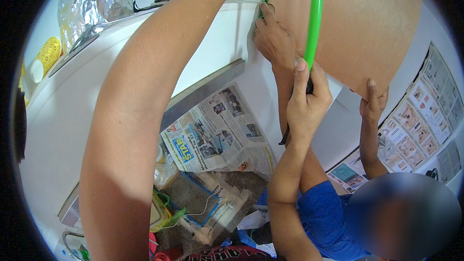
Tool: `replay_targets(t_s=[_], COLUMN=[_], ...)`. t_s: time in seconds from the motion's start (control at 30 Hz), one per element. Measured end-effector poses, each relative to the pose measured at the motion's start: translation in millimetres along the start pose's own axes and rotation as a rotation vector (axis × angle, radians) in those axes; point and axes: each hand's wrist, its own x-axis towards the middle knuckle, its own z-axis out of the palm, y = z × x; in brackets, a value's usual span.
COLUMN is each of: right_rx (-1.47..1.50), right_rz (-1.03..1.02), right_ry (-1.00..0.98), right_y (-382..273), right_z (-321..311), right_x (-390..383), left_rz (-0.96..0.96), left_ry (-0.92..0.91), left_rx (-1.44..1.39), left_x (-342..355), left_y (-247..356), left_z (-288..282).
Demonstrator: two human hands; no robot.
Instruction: The person uses a measuring tape to measure the dimensions inside a kitchen cabinet, then takes a wood panel and holds it against the side of the cabinet to check the fit while an assistant observes.
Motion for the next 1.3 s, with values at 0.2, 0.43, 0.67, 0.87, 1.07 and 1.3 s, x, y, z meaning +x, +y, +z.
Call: replay_targets(t_s=[0.2,0.43,0.67,0.87,1.07,1.3], right_rx=[0.035,0.051,0.044,0.018,0.047,0.0], right_rz=[0.027,0.035,0.109,0.005,0.012,-0.021], right_ry=[-0.005,-0.005,-0.013,0.007,0.004,0.007], right_y=[-4,-10,-16,-8,-4,-10], right_z=[6,8,5,6,6,8], right_x=[-5,-4,-5,-3,-3,-3], left_rz=[-0.007,0.006,-0.011,0.044,0.016,0.011], left_ry=[-0.007,0.01,0.002,0.052,0.019,0.029], left_rx=[0.046,0.012,0.021,0.022,-0.009,-0.062], left_x=[2,1,0,0,0,-2], left_y=[-4,-5,-5,-6,-3,-2], left_z=[-1,-1,-2,1,-1,-4])
